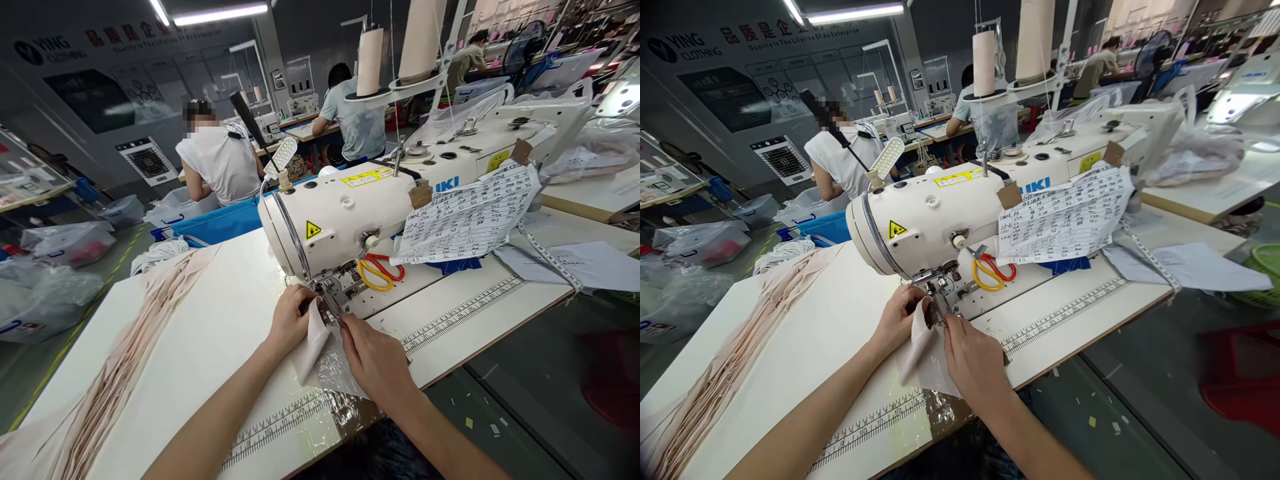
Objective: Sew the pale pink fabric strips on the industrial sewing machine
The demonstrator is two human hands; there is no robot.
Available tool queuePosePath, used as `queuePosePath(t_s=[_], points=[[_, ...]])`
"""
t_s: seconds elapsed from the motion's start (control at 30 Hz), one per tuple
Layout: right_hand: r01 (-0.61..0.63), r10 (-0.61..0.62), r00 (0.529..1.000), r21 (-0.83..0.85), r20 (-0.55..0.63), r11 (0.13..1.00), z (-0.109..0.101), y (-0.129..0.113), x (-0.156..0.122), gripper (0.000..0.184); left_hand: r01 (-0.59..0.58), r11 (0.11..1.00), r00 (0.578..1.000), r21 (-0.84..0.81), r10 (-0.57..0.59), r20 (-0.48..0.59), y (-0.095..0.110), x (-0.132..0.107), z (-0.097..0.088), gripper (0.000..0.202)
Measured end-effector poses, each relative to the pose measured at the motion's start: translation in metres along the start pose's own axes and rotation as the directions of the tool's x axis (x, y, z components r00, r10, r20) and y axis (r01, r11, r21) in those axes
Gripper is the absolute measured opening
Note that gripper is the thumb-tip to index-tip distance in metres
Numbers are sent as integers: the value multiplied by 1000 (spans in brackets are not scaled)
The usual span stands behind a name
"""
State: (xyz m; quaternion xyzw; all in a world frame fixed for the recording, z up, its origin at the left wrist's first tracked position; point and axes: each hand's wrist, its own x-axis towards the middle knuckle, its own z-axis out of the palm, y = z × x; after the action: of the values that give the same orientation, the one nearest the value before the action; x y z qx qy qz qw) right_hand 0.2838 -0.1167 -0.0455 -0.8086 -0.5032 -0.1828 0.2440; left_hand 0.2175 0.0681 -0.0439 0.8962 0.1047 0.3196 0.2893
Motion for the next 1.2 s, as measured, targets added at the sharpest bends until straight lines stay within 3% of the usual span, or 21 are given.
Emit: queuePosePath(t_s=[0.07, 0.17, 0.27, 0.53, 0.73, 0.87, 1.03, 1.2], points=[[4, -3, 1000, -31, 14, 1000, 0, -1, -1, 31, -48, 998, 999, 51, 47, 12, 0, 0, 0, 8], [-4, 7, 999, -55, 50, 999, 0, -2, -1, 32, -82, 990, 997, 114, 80, 22, -2, 0, 0, 17], [-24, 28, 997, -52, 78, 998, -1, -3, 0, 31, -70, 991, 997, 117, 68, 18, -5, 0, 0, 22], [-78, 77, 992, 2, 103, 997, -7, -3, 1, 27, 20, 1000, 1000, 10, -20, 9, -2, 2, -2, 11], [-105, 105, 984, -12, 145, 994, -10, -5, 4, 23, 8, 1000, 1000, 25, -7, -12, -1, 1, -2, 10], [-105, 108, 978, -27, 180, 994, -12, -6, 5, 26, -130, 989, 991, 74, 133, -32, -1, 0, -2, 17], [-89, 105, 971, -83, 213, 993, -10, -8, 6, 27, -380, 902, 924, 206, 380, 44, 2, 0, -4, 23], [-76, 78, 996, -64, 33, 995, -15, -9, -16, 27, -429, 877, 900, 218, 392, 193, 9, -1, -13, 23]])
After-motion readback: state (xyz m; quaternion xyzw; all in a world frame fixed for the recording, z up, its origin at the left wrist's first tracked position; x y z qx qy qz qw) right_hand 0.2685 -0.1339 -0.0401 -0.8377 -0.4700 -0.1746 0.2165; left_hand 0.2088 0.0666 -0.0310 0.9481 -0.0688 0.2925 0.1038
